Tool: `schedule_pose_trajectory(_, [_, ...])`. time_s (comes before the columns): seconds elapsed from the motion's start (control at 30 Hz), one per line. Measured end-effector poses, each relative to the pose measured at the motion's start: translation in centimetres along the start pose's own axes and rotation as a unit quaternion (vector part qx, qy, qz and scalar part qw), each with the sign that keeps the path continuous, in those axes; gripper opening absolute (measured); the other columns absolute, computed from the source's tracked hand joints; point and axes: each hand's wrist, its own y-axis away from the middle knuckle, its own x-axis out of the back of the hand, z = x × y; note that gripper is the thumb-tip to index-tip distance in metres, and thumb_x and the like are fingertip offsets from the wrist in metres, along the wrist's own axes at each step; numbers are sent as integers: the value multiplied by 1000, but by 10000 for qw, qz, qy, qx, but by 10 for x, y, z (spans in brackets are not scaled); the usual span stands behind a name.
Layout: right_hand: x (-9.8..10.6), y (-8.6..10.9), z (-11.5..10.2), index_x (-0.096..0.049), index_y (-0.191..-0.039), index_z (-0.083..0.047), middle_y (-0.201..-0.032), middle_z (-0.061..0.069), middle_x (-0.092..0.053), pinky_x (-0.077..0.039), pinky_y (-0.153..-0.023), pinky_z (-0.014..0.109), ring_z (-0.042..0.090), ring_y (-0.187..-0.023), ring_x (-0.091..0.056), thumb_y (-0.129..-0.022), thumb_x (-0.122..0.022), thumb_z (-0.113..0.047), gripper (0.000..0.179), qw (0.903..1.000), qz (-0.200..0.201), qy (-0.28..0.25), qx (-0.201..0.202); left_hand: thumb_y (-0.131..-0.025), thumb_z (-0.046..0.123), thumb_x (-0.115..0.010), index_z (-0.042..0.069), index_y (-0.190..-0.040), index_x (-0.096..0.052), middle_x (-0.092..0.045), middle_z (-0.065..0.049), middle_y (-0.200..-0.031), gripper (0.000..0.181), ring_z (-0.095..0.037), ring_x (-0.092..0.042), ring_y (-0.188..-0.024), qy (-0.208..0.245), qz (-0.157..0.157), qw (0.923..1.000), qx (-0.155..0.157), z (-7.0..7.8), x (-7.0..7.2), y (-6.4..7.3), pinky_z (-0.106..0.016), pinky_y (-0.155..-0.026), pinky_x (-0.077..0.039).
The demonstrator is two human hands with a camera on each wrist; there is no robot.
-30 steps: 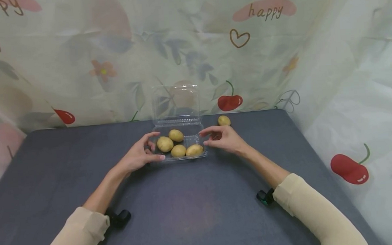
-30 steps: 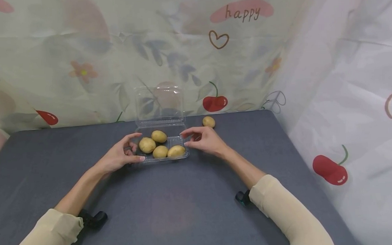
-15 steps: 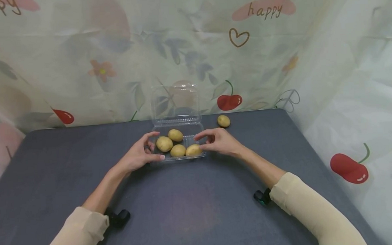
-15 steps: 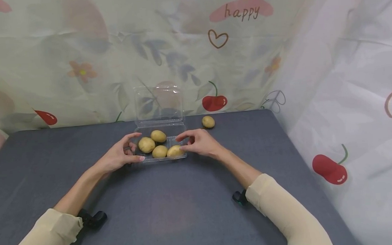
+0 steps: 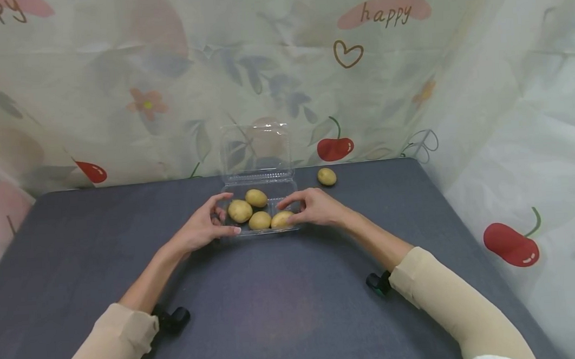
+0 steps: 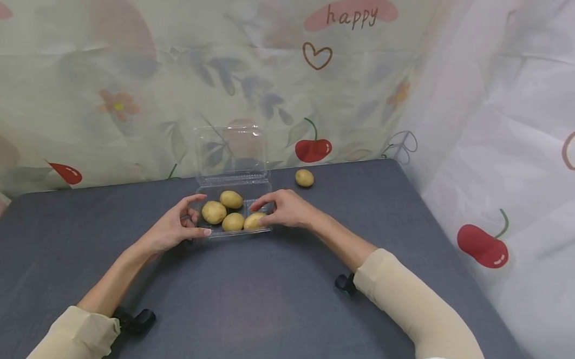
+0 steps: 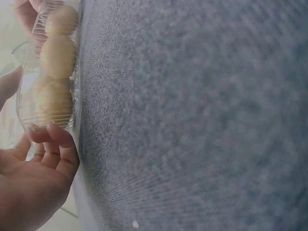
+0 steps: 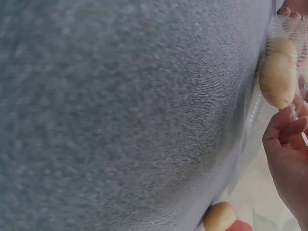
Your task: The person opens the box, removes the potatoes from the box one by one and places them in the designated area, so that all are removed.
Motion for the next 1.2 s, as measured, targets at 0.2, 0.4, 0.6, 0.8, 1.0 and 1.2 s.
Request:
schedule_pose_trajectory(0.2, [-2, -7, -6, -73, -121, -16, -88, 4, -73, -38, -57, 26, 10, -56, -45, -86, -80, -24, 37, 9992, -230, 279, -144, -85, 17, -81, 11, -154, -29, -45, -14, -97, 87, -17, -46, -64, -29, 22, 10000, 29, 0, 1, 0, -33, -61, -44])
schedule_pose_trajectory(0.4, [-2, -14, -8, -75, -118, -19, -112, -5, -71, -44, -61, 26, 10, -63, -52, -84, -82, -29, 36, 9971, -341, 665, -146, -85, 15, -80, 11, -154, -28, -45, -14, -97, 87, -16, -45, -64, 1, 26, 10000, 25, 0, 2, 1, -31, -60, -43])
schedule_pose_trajectory(0.6, [-2, -16, -6, -76, -116, -21, -103, -5, -72, -42, -57, 26, 7, -53, -45, -82, -83, -31, 36, 9967, -354, 731, -56, -85, 15, -80, 11, -154, -28, -44, -14, -97, 87, -15, -44, -63, 49, 48, 10000, 46, -1, 2, 1, -31, -60, -42])
schedule_pose_trajectory(0.8, [-5, -15, -3, -77, -115, -22, -76, 0, -67, -37, -53, 25, 7, -48, -37, -84, -82, -31, 33, 9976, -288, 625, 87, -85, 16, -81, 12, -154, -28, -44, -13, -98, 87, -15, -44, -64, 64, 16, 9999, 76, -3, 3, 1, -30, -61, -43])
schedule_pose_trajectory(1.0, [-6, -14, -1, -78, -112, -26, -57, -4, -57, -32, -49, 24, 7, -44, -32, -83, -83, -32, 30, 9977, -97, 667, 118, -85, 16, -81, 12, -154, -29, -44, -13, -98, 87, -16, -45, -65, 56, -18, 9999, 85, -2, 3, 1, -30, -60, -43])
schedule_pose_trajectory(1.2, [-3, -13, 1, -79, -111, -26, -51, -5, -56, -29, -46, 24, 7, -43, -29, -81, -84, -33, 31, 9981, 73, 601, 88, -85, 17, -81, 12, -154, -29, -43, -13, -98, 86, -16, -44, -65, 48, -44, 9999, 79, 1, 2, 0, -30, -60, -43])
